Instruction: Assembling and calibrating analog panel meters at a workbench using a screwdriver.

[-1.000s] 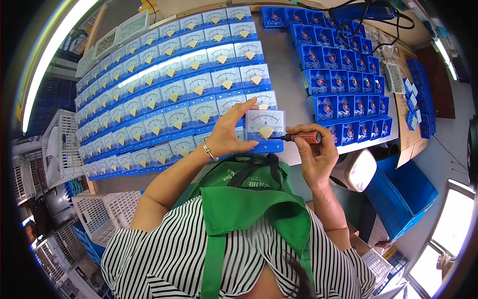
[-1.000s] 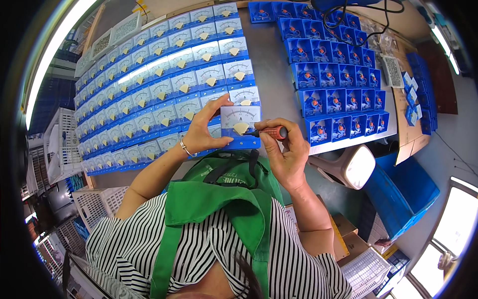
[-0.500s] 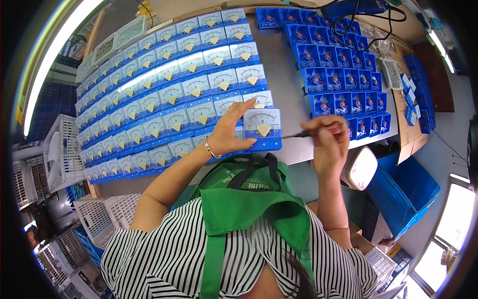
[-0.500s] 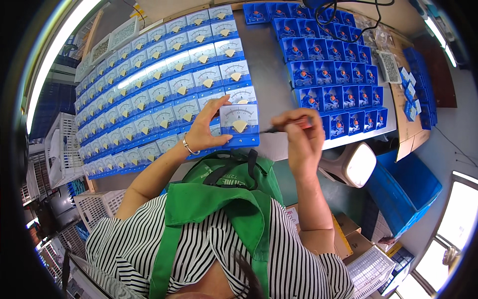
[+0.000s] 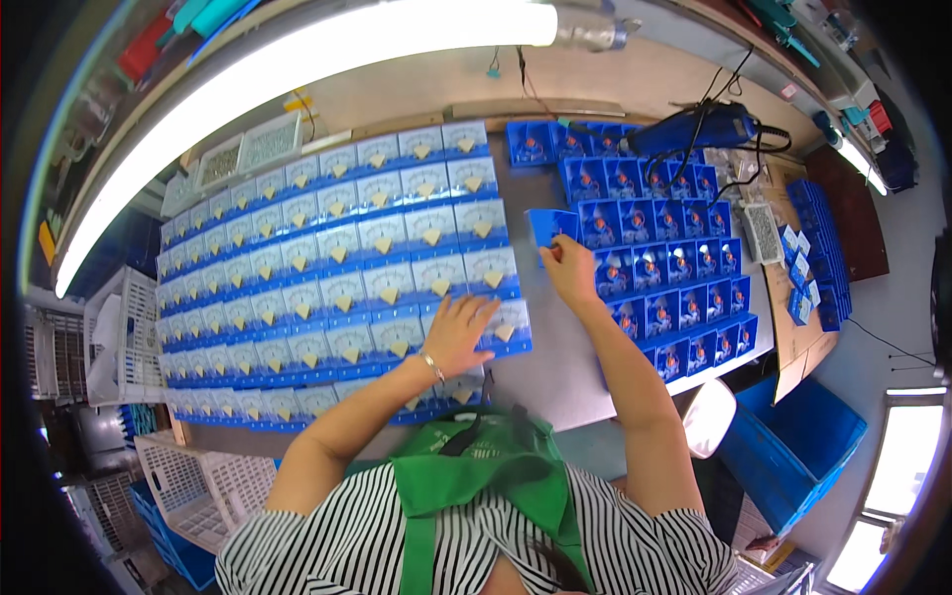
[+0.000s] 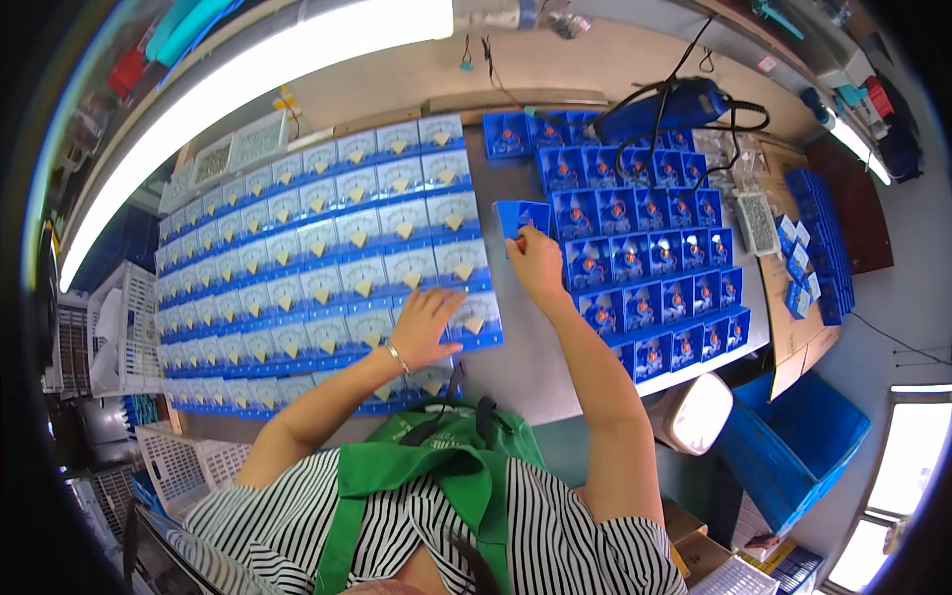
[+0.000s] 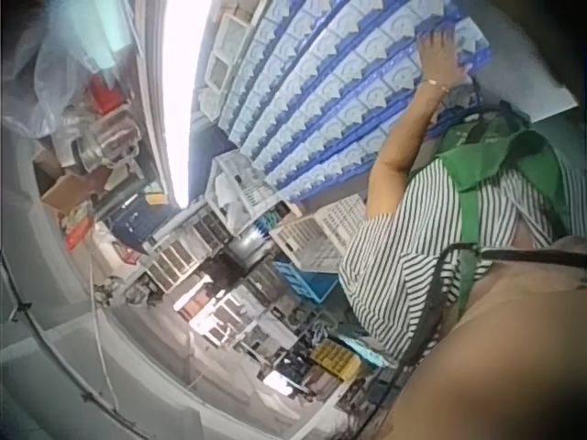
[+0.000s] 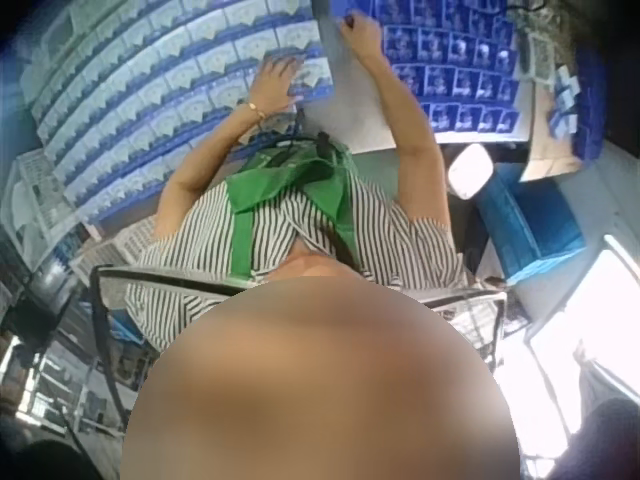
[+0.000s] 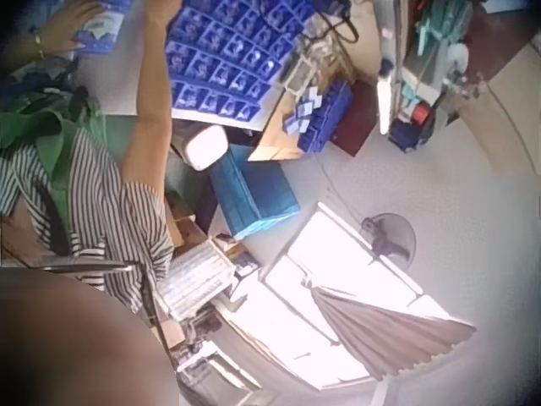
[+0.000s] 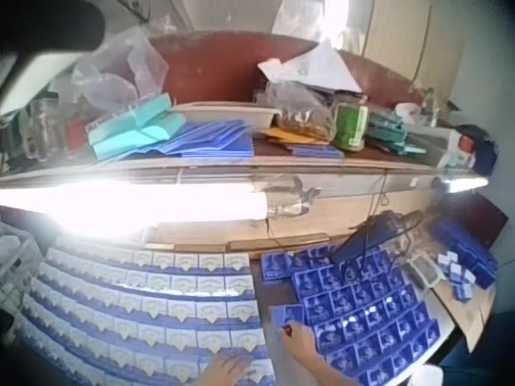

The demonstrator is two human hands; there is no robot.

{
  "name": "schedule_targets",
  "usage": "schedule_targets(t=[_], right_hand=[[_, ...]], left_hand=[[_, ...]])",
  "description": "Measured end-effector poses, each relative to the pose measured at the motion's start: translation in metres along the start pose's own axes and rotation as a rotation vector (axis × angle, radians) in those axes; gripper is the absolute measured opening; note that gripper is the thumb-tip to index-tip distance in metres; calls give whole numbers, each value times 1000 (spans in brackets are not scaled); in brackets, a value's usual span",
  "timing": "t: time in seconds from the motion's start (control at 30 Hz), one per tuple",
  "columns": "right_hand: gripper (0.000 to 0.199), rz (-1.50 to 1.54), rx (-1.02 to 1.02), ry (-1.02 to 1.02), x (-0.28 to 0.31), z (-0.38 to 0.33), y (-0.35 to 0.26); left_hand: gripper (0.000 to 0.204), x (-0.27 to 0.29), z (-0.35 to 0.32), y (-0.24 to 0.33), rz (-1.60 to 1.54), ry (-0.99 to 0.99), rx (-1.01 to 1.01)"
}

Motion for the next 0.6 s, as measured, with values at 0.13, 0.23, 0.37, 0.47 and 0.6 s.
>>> schedule_targets(t=[0.13, 0.23, 0.37, 0.47, 0.6], right_hand=[[16, -504, 90, 42, -25, 61, 5], [17, -601, 55, 13, -28, 91, 1], [23, -435, 177, 101, -17, 75, -7], [26, -305, 257, 145, 8, 20, -3], [20, 175, -264, -47, 41, -79, 22]], left_hand=[[85, -14, -10, 2, 82, 20, -8], [84, -15, -4, 4, 59, 2, 54], [84, -17, 0, -5, 73, -3, 95], [79, -15, 2, -10, -28, 86, 64], [78, 27, 19, 15, -411, 157, 82]])
Point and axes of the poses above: each hand's wrist, its own z-axis towards the middle knuckle, its own x-axis out of the back of the hand, y = z × x, the point moved 1 cm from there along z, towards the middle knuckle, and after that the axes turned 4 degrees about -x, right-handed, at the moved point
